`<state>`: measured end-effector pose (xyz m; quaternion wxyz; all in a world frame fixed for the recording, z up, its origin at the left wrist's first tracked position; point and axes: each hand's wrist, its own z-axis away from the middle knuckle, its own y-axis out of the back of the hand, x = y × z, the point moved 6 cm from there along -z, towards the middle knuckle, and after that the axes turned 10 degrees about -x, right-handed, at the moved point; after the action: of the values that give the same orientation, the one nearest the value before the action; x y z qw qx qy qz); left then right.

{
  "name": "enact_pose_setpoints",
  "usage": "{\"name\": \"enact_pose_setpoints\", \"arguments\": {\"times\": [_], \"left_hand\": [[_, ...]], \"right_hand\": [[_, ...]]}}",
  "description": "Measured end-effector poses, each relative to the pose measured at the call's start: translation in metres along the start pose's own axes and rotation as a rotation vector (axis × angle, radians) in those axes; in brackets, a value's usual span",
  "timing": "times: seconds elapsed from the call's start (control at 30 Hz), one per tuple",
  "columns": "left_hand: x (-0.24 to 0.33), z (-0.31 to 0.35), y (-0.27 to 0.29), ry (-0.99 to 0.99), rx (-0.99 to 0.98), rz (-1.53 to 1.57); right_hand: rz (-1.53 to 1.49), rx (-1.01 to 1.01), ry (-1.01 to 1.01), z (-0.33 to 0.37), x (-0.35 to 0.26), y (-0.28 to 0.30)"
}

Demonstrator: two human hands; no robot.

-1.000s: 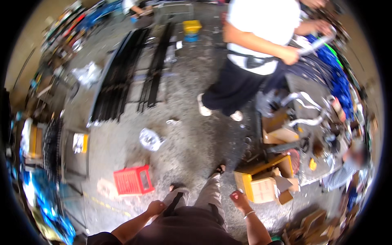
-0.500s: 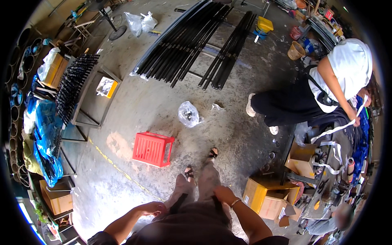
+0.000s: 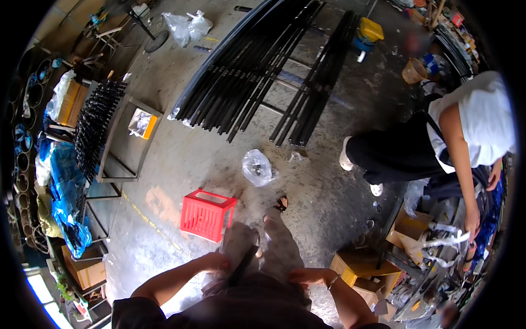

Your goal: The person sits on the floor in a workshop and uses scissors to cut open plastic packaging containing long black rods. They handle the plastic sleeves and rods, cutting the plastic and placing the items on a nearby table.

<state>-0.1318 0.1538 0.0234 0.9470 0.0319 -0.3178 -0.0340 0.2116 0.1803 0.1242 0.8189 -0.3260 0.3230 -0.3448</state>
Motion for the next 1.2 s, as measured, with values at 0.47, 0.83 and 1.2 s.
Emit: {"name": "enact_pose_setpoints", "arguments": {"times": [0.47, 0.83, 1.2], "left_hand": [[-0.054, 0.147, 0.102, 0.003, -0.335, 1.035], [-0.248, 0.203, 0.163, 0.023, -0.756, 0.873], [-0.282, 0.204, 0.270, 0.120, -0.541, 0.934]], "right_hand": [[0.789, 0.590, 0.135, -0.056, -0.093, 0.058], [0.105, 0.467, 0.508, -0.198, -0.157, 0.023], [0.007, 0.261, 0.204, -0.271, -0.194, 0.042]]}}
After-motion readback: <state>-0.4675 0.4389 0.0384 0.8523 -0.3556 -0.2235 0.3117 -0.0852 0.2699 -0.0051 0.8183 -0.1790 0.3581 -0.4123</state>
